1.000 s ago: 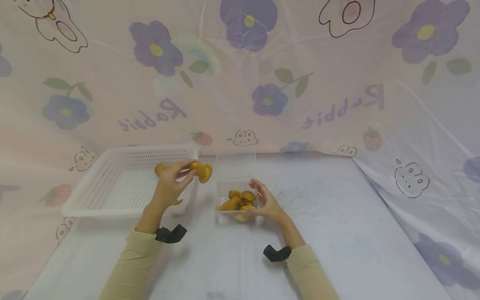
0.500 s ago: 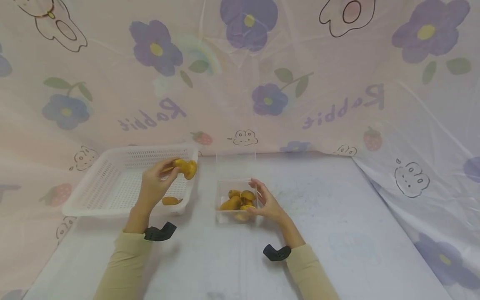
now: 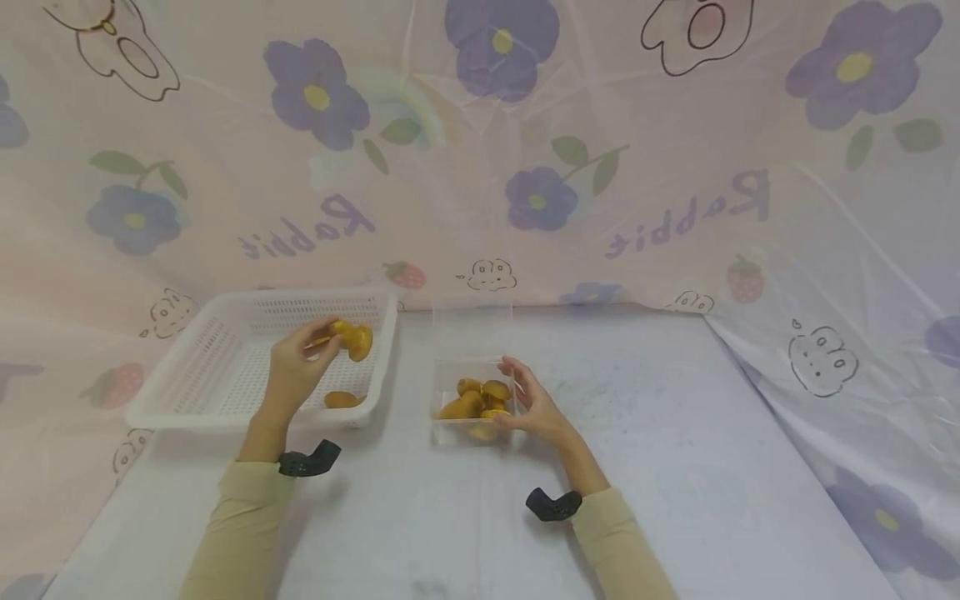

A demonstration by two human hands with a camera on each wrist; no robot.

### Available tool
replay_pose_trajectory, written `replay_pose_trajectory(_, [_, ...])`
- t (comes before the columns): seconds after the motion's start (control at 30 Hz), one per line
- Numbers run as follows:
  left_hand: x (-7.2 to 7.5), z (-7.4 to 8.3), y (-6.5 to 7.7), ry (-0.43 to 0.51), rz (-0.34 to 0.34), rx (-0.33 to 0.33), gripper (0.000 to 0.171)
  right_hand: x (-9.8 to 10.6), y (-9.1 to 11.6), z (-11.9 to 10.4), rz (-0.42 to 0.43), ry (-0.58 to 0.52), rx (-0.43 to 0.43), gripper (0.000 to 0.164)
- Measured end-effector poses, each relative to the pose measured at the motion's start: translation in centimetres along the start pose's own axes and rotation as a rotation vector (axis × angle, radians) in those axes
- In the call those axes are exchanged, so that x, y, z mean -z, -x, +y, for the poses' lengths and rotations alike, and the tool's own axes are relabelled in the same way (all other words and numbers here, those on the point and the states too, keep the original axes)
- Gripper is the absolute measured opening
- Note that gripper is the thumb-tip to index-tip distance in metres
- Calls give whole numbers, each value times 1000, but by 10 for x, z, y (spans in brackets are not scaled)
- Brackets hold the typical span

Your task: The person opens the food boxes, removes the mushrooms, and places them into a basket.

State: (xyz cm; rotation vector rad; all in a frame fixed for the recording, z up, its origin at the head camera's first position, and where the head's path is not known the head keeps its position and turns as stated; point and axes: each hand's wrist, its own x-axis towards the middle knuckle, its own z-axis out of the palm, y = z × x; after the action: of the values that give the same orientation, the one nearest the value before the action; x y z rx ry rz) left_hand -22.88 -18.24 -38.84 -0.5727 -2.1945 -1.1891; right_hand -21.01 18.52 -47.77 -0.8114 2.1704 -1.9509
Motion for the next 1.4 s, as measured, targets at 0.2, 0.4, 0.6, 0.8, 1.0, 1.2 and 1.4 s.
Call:
replay_pose_trajectory(0.2, [0, -7, 4, -27, -36, 59, 28, 0, 0, 1, 1, 7, -5, 92])
replay_pose_trajectory(0.4, [1, -14, 7, -75, -102, 119, 31, 0, 1, 2, 2, 10, -5, 92])
replay_pose_trajectory(0.6, [4, -12, 10, -86, -112, 125, 32, -1, 2, 0, 0, -7, -11, 93])
replay_pose_trajectory(0.8, [4, -5, 12, -104, -123, 95, 24, -1, 1, -1, 10, 6, -11, 92])
replay_pose_trajectory(1.0, [2, 3, 17, -101, -148, 67, 22, -1, 1, 0, 8, 6, -5, 93])
replay_pose_trajectory(1.2, [-5, 11, 21, -81, -131, -10, 22, -1, 0, -1, 5, -4, -8, 93])
replay_pose_trajectory(1.4, [-19, 21, 24, -30, -146, -83, 24, -1, 0, -2, 9, -5, -11, 93])
